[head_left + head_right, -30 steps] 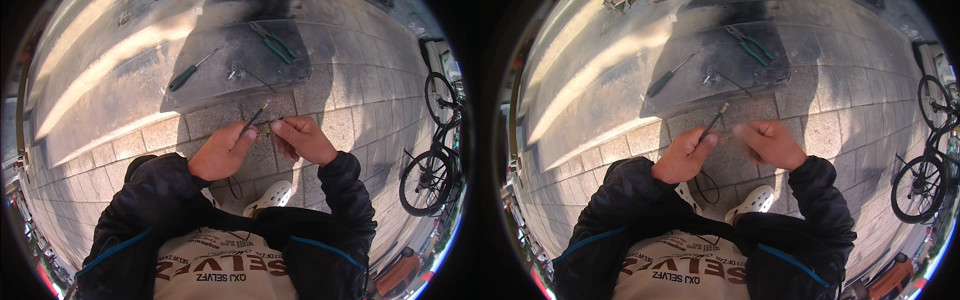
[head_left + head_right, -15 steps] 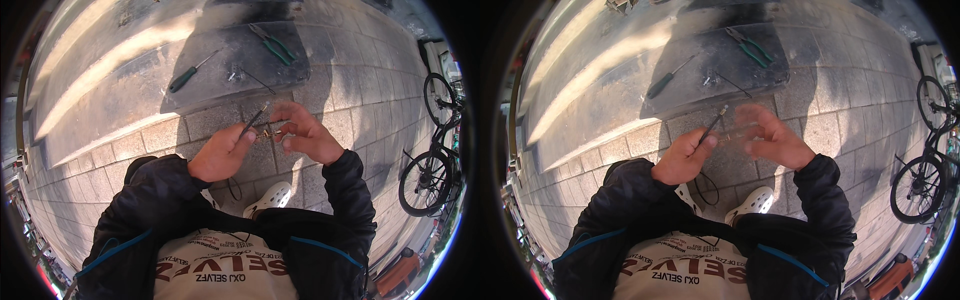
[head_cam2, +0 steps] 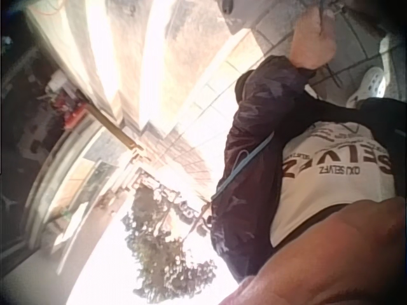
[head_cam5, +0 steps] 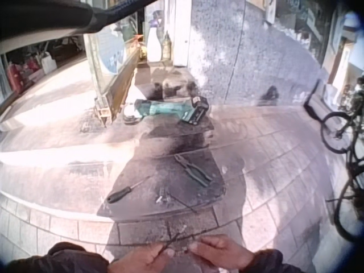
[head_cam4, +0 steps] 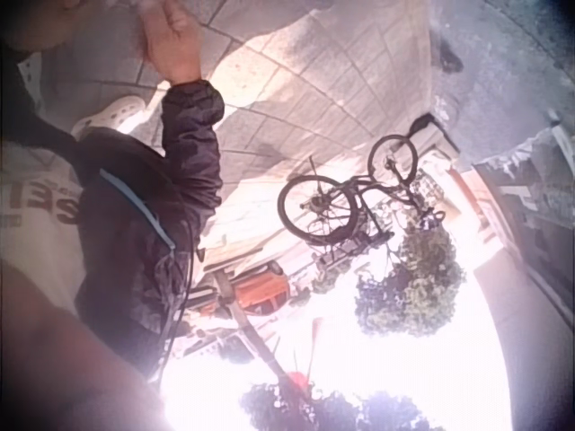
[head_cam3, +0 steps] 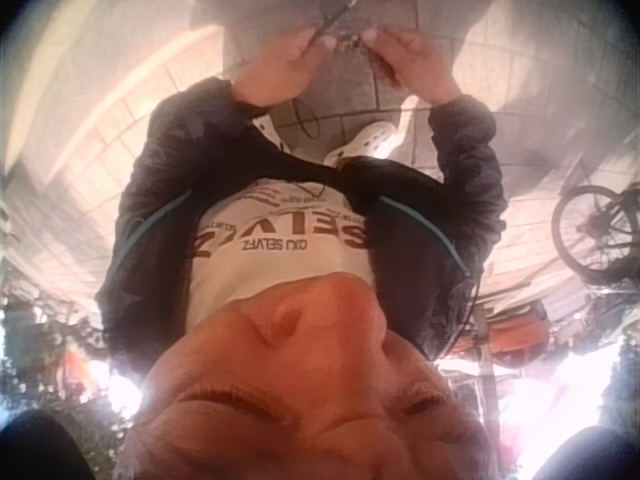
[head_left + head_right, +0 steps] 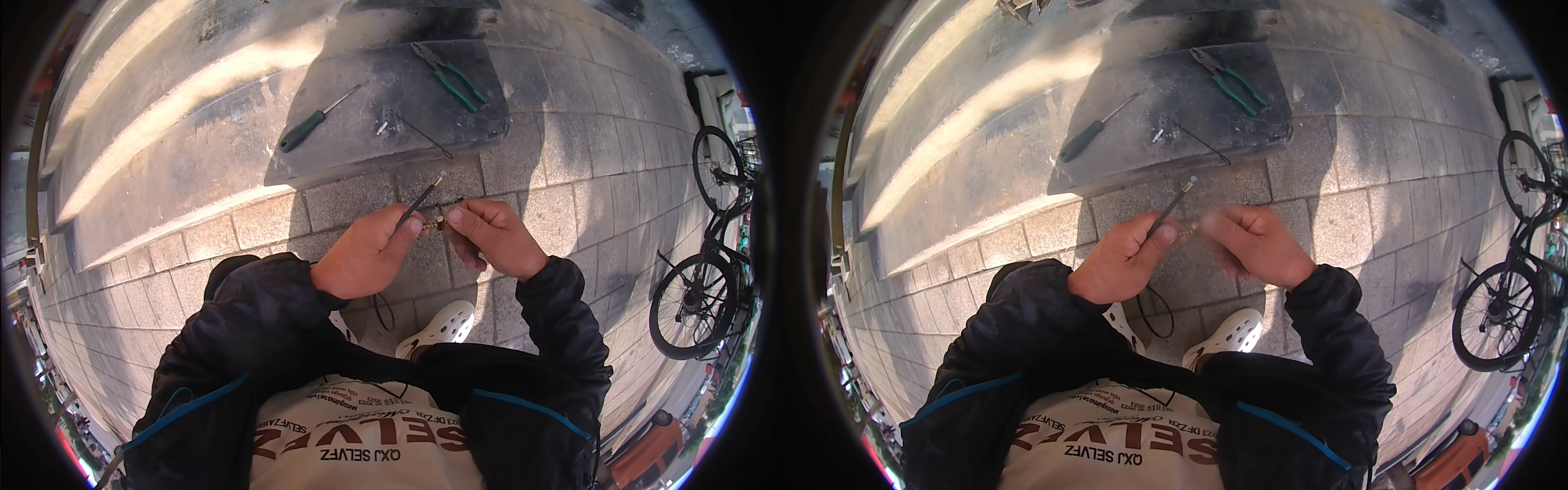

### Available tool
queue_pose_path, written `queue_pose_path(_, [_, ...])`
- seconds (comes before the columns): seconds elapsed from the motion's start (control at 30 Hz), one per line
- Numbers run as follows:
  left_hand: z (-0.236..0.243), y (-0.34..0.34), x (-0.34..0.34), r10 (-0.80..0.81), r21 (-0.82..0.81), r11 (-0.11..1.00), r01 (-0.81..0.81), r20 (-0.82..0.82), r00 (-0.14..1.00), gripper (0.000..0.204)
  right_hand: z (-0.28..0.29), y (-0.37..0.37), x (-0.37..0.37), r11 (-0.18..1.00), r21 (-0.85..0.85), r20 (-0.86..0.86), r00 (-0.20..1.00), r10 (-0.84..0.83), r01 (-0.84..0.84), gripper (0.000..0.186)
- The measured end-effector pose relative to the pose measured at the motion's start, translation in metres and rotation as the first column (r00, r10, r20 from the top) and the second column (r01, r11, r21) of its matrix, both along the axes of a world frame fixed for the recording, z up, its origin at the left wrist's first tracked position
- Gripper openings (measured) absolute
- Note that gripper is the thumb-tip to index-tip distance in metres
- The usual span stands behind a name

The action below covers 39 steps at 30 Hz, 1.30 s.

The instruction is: The person works on a bicycle cable and housing on a tiled floor. They use pliers and a screwdriver to strip and adjust the cable, then use a rotary tool to grind the cable end. The person handles small metal ferrules and assembles the cable end.

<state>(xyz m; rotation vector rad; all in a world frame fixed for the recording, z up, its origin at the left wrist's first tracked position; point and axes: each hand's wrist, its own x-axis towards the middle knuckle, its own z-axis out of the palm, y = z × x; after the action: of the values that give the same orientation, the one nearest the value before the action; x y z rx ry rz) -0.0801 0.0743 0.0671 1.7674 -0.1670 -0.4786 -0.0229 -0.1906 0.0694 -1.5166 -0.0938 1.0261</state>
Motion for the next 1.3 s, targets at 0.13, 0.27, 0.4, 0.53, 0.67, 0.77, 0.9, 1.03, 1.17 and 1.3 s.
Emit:
queue_pose_path(0.13, [0.006, 0.001, 0.003, -0.036, 0.064, 0.997, 0.041, -0.077, 0.996, 0.028, 0.002, 0.017, -0.014, 0.961, 0.171, 0.248, 0.934, -0.256, 0.218, 0.029])
queue_pose_path(0.27, [0.001, 0.001, 0.0, -0.007, 0.008, 1.0, 0.007, -0.008, 1.0, 0.028, 0.009, -0.003, 0.013, 0.988, -0.121, -0.117, 0.989, 0.087, -0.101, 0.026])
queue_pose_path(0.4, [0.003, 0.002, 0.001, -0.02, 0.011, 1.0, 0.021, -0.046, 0.999, 0.028, 0.001, 0.006, -0.005, 0.971, 0.209, 0.071, 0.988, -0.136, 0.119, 0.024])
queue_pose_path(0.53, [0.004, 0.001, 0.001, -0.035, 0.065, 0.997, 0.035, -0.01, 0.999, 0.026, 0.02, 0.01, -0.003, 0.976, 0.066, -0.045, 0.978, -0.205, 0.208, 0.021])
queue_pose_path(0.67, [0.0, 0.002, -0.001, -0.022, 0.004, 1.0, 0.023, -0.056, 0.998, 0.025, 0.011, -0.005, 0.008, 0.998, -0.036, -0.102, 0.993, 0.052, -0.055, 0.025])
queue_pose_path(0.77, [0.003, 0.003, 0.001, -0.049, 0.04, 0.998, 0.053, -0.076, 0.996, 0.025, 0.021, 0.026, -0.016, 0.942, 0.083, 0.014, 0.944, -0.328, 0.326, 0.027])
queue_pose_path(0.9, [0.002, 0.002, -0.001, -0.034, 0.033, 0.999, 0.035, -0.051, 0.998, 0.025, 0.018, 0.003, 0.003, 0.994, 0.002, -0.107, 0.989, -0.106, 0.106, 0.024])
queue_pose_path(1.03, [-0.002, 0.002, -0.002, -0.022, 0.005, 1.0, 0.022, -0.037, 0.999, 0.025, -0.003, -0.002, 0.002, 0.998, 0.044, 0.058, 0.998, 0.04, -0.043, 0.023])
queue_pose_path(1.17, [0.002, 0.002, 0.0, -0.059, 0.077, 0.995, 0.062, -0.041, 0.997, 0.026, 0.013, 0.014, -0.008, 0.955, 0.233, 0.165, 0.961, -0.222, 0.181, 0.017])
queue_pose_path(1.3, [-0.004, 0.001, -0.004, -0.014, 0.021, 1.0, 0.014, 0.01, 1.0, 0.025, 0.005, -0.005, 0.01, 0.996, -0.008, -0.111, 0.99, 0.089, -0.09, 0.024])
